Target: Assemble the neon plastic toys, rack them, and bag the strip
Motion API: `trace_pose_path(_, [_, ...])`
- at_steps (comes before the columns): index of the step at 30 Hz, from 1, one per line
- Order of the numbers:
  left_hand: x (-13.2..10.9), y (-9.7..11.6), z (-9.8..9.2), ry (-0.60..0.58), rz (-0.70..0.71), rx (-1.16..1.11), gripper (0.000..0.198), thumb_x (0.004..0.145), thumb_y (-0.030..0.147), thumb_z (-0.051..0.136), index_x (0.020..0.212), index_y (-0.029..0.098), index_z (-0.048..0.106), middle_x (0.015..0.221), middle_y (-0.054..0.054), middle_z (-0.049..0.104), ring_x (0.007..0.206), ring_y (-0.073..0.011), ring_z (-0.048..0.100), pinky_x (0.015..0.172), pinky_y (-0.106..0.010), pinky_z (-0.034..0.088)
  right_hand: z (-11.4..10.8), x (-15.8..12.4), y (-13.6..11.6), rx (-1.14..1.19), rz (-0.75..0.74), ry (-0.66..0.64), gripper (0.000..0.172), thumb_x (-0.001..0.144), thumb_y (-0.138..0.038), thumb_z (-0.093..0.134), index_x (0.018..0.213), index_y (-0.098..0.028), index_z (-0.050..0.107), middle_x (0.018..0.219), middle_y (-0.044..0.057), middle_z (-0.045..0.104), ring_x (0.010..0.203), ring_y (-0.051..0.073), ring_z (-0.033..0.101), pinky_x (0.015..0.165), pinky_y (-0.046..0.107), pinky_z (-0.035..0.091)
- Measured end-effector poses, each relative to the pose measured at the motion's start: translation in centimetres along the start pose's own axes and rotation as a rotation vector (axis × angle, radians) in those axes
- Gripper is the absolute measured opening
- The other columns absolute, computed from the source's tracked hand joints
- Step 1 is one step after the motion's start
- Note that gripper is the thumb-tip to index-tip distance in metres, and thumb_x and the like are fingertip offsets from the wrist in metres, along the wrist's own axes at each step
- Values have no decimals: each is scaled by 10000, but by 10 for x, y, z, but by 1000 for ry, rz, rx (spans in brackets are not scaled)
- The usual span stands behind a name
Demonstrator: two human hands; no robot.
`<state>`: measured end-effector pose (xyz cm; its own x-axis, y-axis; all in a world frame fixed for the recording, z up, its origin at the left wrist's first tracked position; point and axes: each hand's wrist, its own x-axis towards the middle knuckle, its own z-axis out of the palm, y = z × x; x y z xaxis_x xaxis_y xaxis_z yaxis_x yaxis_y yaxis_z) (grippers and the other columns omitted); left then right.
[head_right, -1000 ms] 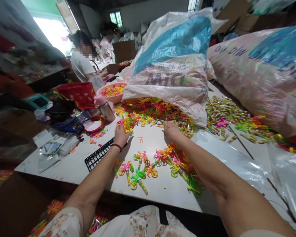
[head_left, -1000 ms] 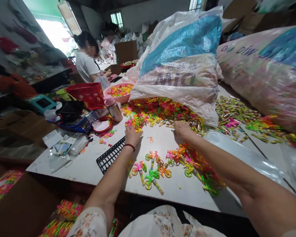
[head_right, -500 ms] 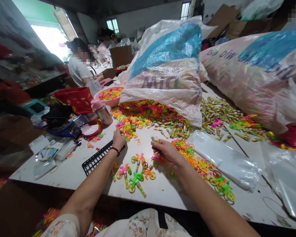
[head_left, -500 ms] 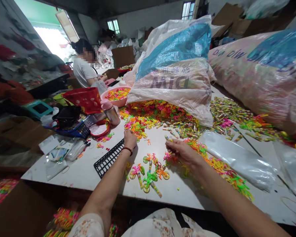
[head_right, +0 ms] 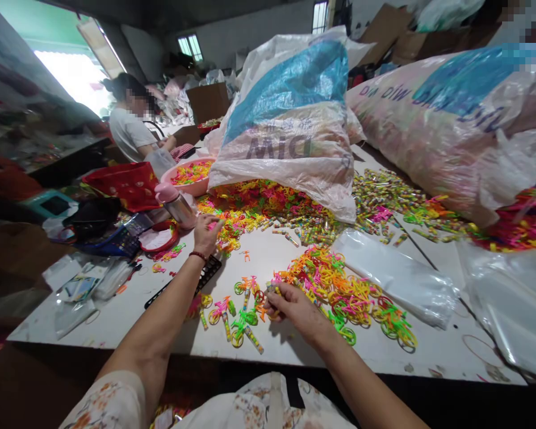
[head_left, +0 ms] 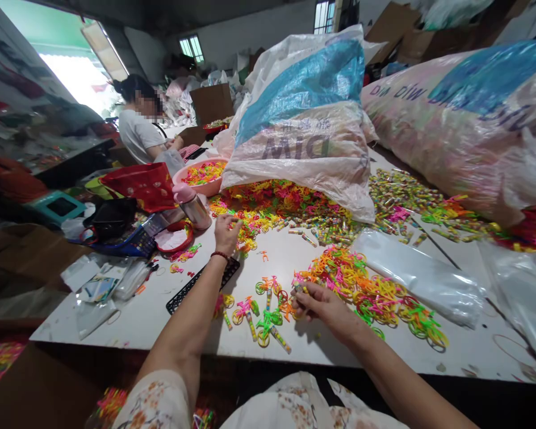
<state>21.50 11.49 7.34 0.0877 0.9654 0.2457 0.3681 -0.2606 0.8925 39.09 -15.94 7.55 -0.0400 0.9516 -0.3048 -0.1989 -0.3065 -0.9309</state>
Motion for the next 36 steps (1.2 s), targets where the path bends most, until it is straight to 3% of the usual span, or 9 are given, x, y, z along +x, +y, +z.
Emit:
trace_pose_path(2, [2, 10, -4, 89, -168, -228, 130, 772, 287, 616, 775, 183, 538, 907, -42, 582, 978, -177, 593, 831, -311, 489, -4, 0, 4, 26, 1, 26, 456, 728, -610, 704, 883, -200, 577, 774, 1, 656, 652, 121, 588, 546, 227, 394])
trace_pose_path(5, [-6, 24, -9, 30, -292, -362, 166, 802, 286, 569, 722, 181, 469, 709, -27, 565, 784, -184, 650, 656, -300, 505, -6, 1, 10, -14, -8, 31, 443, 736, -596, 704, 869, -196, 568, 770, -5, 641, 651, 118, 581, 539, 225, 382])
trace_pose_path(11, [-61, 36, -2, -204, -434, -579, 162, 878, 304, 533, 785, 173, 508, 768, -77, 647, 822, -205, 689, 664, -308, 535, -3, -2, 7, -81, -61, 56, 382, 764, -545, 705, 896, -205, 591, 672, -55, 533, 557, 90, 466, 499, 223, 317])
trace_pose_path(15, [-85, 32, 10, -218, -462, -538, 186, 848, 366, 589, 792, 205, 515, 754, -46, 639, 712, -175, 650, 626, -319, 534, -5, -7, 3, -89, -71, 53, 384, 784, -555, 680, 950, -217, 604, 696, -48, 550, 573, 97, 460, 505, 225, 302])
trace_pose_path(19, [-60, 20, -8, 45, -408, -303, 173, 899, 329, 433, 771, 215, 450, 713, -20, 560, 684, -155, 592, 671, -334, 519, -10, -12, 7, -126, -88, 70, 379, 794, -568, 662, 909, -214, 590, 705, -41, 549, 606, 107, 482, 532, 233, 339])
trace_pose_path(24, [-18, 2, -53, 308, -277, 55, 186, 921, 282, 313, 944, 195, 476, 905, -59, 549, 979, -193, 548, 898, -387, 450, -11, -14, 14, -95, -58, 112, 430, 736, -592, 698, 887, -213, 564, 659, -51, 531, 580, 109, 477, 534, 247, 340])
trace_pose_path(30, [-45, -16, -11, -88, 12, 345, 266, 643, 291, 769, 851, 194, 633, 942, -62, 589, 1013, -244, 532, 963, -374, 410, 4, -8, 11, -39, -33, 85, 452, 694, -613, 717, 774, -207, 534, 634, -44, 516, 564, 104, 457, 537, 255, 345])
trace_pose_path(33, [-54, -19, 17, -274, 249, 692, 276, 771, 342, 680, 998, 186, 656, 1066, -128, 563, 1105, -306, 482, 966, -426, 383, 10, -7, 10, -30, -41, 68, 451, 693, -606, 722, 753, -204, 527, 641, -41, 518, 576, 103, 458, 551, 257, 356])
trace_pose_path(36, [-48, -17, 31, -331, 302, 891, 223, 864, 258, 528, 1020, 153, 649, 1073, -168, 569, 1083, -327, 497, 942, -450, 369, 8, -9, 12, -64, -30, 64, 436, 719, -597, 704, 787, -198, 543, 660, -38, 533, 578, 101, 467, 542, 250, 350])
